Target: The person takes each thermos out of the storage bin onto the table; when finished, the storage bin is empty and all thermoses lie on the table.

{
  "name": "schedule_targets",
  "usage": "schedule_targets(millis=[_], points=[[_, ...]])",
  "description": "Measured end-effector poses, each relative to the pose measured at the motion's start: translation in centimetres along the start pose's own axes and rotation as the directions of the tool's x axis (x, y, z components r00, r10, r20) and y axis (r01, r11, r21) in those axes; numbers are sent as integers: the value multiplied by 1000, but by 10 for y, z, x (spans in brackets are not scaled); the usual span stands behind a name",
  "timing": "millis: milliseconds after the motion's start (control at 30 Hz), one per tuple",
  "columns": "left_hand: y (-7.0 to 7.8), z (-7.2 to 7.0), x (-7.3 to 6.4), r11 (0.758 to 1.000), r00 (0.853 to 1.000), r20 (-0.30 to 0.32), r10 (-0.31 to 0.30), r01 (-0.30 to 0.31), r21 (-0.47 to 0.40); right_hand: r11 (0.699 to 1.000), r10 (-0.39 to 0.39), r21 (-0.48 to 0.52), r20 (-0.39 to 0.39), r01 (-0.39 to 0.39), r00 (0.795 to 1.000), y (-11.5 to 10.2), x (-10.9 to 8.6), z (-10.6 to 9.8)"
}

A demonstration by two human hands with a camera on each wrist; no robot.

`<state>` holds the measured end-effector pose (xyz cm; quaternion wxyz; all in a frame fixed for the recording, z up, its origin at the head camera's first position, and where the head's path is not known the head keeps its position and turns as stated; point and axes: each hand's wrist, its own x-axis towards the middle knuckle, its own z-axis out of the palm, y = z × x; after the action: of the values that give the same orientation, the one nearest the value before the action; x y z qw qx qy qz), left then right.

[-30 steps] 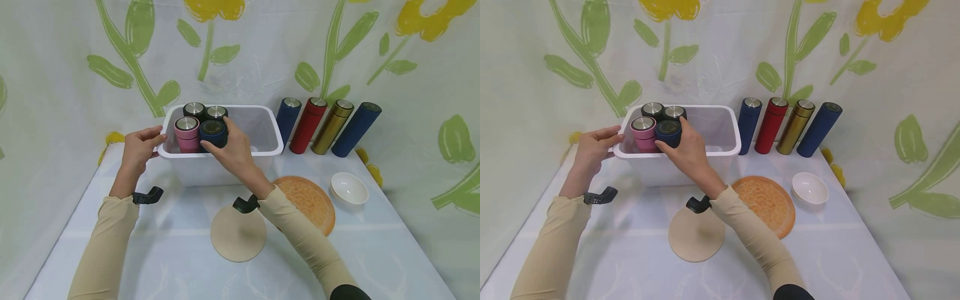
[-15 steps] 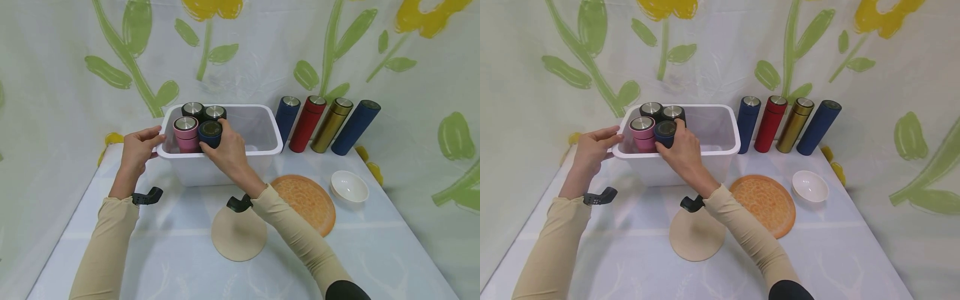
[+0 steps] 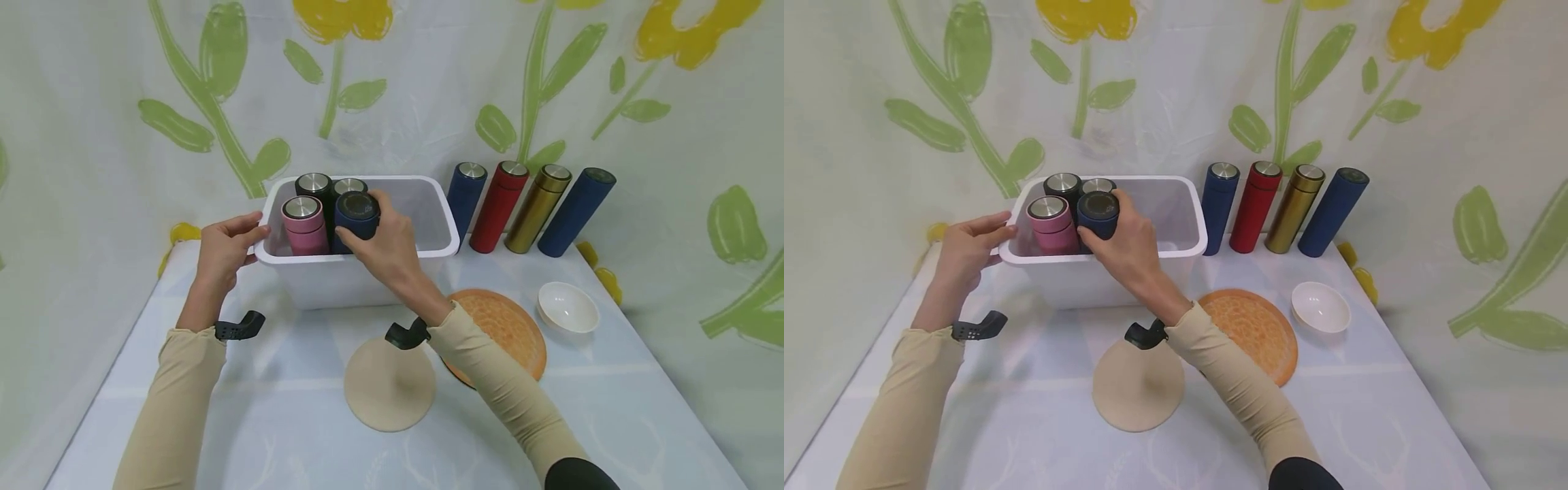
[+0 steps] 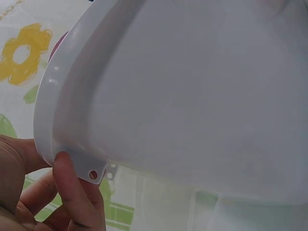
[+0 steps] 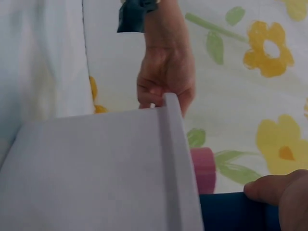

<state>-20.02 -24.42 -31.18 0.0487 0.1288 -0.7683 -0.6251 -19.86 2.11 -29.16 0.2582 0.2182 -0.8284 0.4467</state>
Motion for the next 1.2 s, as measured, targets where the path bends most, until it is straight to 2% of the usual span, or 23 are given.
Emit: schedule_targets(millis=[200,500,733,933,1100,1200], points=[[2,-4,1,1000,1000,-16,-6,6,5,999,-20,43,17,19,1000,-5,12,-17],[3,-5,0,1000,1000,-14,-8,8,11,998,-50,-35,8,50,999,0,19,-45],[0,-5,-3,1000,1000,-13,11,-10,27,993,-118,-31,-62,116,991,10,16,-66],[1,-5,-1,999,1000,-8,23,-22,39,984,-175,3,-190,179,966,7,16,-91],[2,-2,-2,998,999,-3,39,-39,40,964,-261,-23,-294,266,919,-1,13,-118],[0,-1,-3,998,999,1,38,-38,46,958,-276,-20,-342,287,898,-9,10,-134]])
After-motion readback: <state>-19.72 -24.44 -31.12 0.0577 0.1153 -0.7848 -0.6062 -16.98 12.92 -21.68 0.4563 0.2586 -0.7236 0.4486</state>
